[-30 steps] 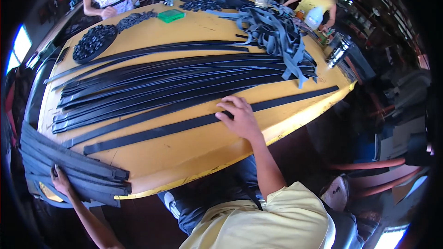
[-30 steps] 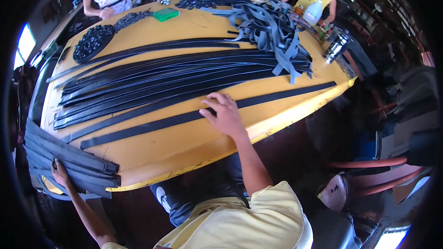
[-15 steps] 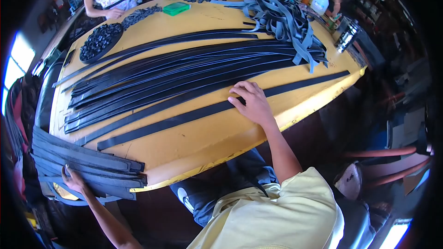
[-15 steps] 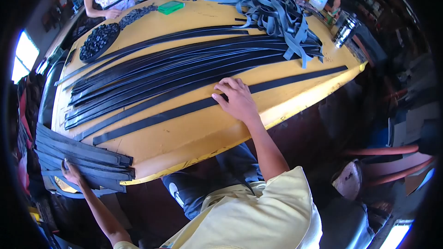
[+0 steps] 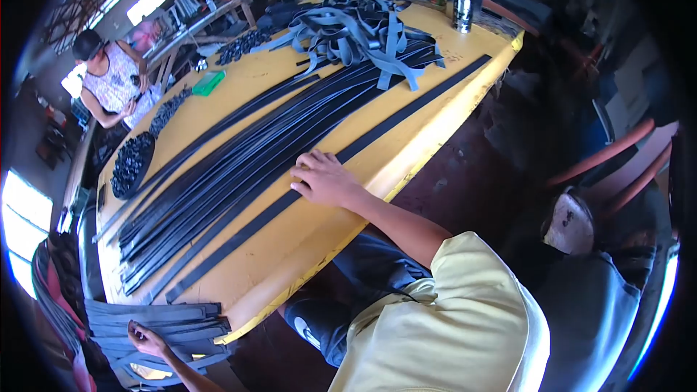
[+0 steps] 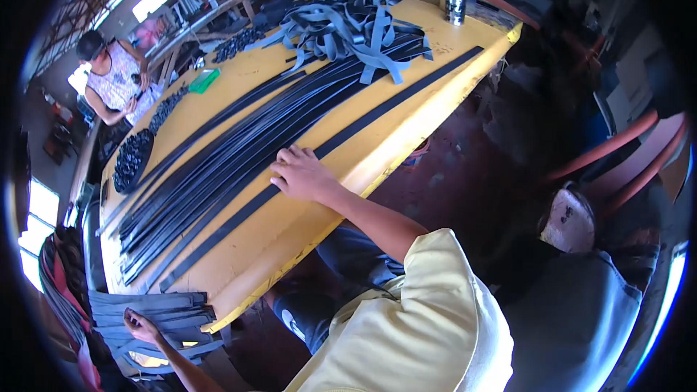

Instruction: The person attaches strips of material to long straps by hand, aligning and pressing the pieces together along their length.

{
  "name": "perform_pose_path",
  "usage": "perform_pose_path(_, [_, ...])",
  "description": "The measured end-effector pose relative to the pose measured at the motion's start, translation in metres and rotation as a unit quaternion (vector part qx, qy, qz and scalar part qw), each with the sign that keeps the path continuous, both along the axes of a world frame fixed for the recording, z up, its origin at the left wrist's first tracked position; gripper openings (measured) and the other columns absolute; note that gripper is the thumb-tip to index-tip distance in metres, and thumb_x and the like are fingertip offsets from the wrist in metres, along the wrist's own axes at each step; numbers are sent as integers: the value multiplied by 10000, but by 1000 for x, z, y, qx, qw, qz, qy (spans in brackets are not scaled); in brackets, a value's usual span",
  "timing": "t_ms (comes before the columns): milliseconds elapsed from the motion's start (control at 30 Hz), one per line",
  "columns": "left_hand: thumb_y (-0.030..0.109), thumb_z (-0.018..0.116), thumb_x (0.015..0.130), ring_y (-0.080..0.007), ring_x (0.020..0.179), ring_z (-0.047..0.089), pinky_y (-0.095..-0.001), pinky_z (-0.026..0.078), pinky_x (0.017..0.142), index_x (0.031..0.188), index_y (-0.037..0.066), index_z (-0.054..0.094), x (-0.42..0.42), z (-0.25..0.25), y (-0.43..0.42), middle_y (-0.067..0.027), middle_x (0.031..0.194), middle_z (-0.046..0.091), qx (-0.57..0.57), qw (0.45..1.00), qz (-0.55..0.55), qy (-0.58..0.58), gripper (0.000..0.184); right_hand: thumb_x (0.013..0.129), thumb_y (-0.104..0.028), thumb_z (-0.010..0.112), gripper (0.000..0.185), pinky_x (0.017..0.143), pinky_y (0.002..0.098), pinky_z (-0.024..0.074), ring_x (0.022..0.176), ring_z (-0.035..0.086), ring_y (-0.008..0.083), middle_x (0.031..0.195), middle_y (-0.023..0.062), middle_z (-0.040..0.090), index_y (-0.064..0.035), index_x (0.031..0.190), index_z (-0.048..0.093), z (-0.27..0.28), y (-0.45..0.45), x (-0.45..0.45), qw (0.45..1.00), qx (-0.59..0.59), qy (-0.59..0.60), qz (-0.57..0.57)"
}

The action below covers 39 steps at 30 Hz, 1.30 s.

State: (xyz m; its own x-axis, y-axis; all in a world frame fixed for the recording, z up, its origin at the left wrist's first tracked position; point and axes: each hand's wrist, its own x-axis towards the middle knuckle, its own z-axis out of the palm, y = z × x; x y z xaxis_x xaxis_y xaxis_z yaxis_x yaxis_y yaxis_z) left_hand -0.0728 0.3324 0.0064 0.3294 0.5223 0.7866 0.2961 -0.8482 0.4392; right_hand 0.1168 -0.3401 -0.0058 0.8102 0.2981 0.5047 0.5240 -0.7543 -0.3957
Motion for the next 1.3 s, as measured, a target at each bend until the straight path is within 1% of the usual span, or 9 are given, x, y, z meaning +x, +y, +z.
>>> perform_pose_path(200, [129, 569, 1064, -159, 929, 626, -310, 525, 806, 1103, 14, 707, 63, 22, -153, -65, 1013, 708, -207, 931, -300, 17, 183, 980, -376, 625, 382, 1043, 497, 436, 1226, 533, 314, 1218, 108, 592, -77, 1212, 676, -5, 2, 2, 999, -30, -18, -6])
perform_pose_path(333, [94, 582, 1049, -144, 887, 623, -306, 519, 801, 983, 28, 695, 113, -10, -264, -72, 1024, 711, -195, 831, -521, -8, 147, 979, -384, 617, 444, 1022, 501, 454, 1237, 528, 331, 1243, 136, 588, -27, 1241, 649, -1, 1, 0, 999, -42, -21, -12])
perform_pose_path(467, [105, 633, 1020, -148, 896, 631, -290, 503, 800, 1021, -6, 697, 120, -9, -363, -86, 1005, 706, -221, 854, -466, 73, 128, 978, -376, 615, 469, 1026, 502, 453, 1238, 523, 336, 1256, 143, 587, -9, 1270, 640, 0, 0, 1, 999, -36, 0, -3])
perform_pose_path(533, [120, 662, 997, -222, 921, 675, -338, 524, 825, 1053, -25, 695, 123, -14, -372, -134, 1026, 717, -223, 848, -473, 91, 158, 974, -378, 621, 476, 1023, 503, 455, 1240, 522, 339, 1255, 146, 588, -10, 1276, 639, -1, -1, 2, 1000, -30, -4, 1])
perform_pose_path(600, [120, 661, 987, -323, 938, 692, -400, 533, 861, 1071, -28, 695, 117, -10, -378, -193, 1053, 718, 9, 891, -434, 131, 174, 970, -380, 626, 484, 1020, 505, 456, 1242, 521, 341, 1254, 149, 590, -11, 1283, 637, -4, -1, 6, 1000, -19, 0, 8])
perform_pose_path(633, [113, 657, 979, -396, 964, 681, -443, 529, 887, 1074, -30, 696, 118, -13, -376, -227, 1042, 707, -38, 888, -438, 134, 176, 960, -388, 638, 498, 1008, 504, 465, 1234, 526, 347, 1245, 152, 592, -14, 1289, 636, -8, -2, 10, 999, -22, -31, 4])
perform_pose_path(800, [144, 653, 1003, -310, 938, 699, -383, 539, 866, 1079, -8, 715, 114, -7, -376, -176, 1027, 721, -96, 886, -423, 163, 181, 922, -401, 688, 487, 957, 524, 479, 1118, 577, 356, 1147, 121, 619, -54, 1261, 669, 3, -19, 26, 996, -50, -63, 25])
perform_pose_path(967, [196, 688, 1003, -208, 958, 702, -316, 529, 890, 1108, -2, 735, 126, -20, -362, -136, 1044, 742, -126, 877, -438, 153, 229, 1001, -475, 586, 548, 1109, 511, 409, 1377, 478, 298, 1463, 101, 545, -60, 1356, 630, -5, -45, 51, 999, -53, -9, 3])
perform_pose_path(1300, [160, 679, 1000, -164, 959, 697, -294, 537, 878, 1121, -3, 744, 136, -34, -345, -115, 1062, 762, -138, 868, -453, 150, 213, 997, -551, 534, 668, 1217, 609, 250, 1485, 380, 318, 1581, 96, 457, -88, 1480, 541, -6, -41, 53, 995, -88, 32, -46])
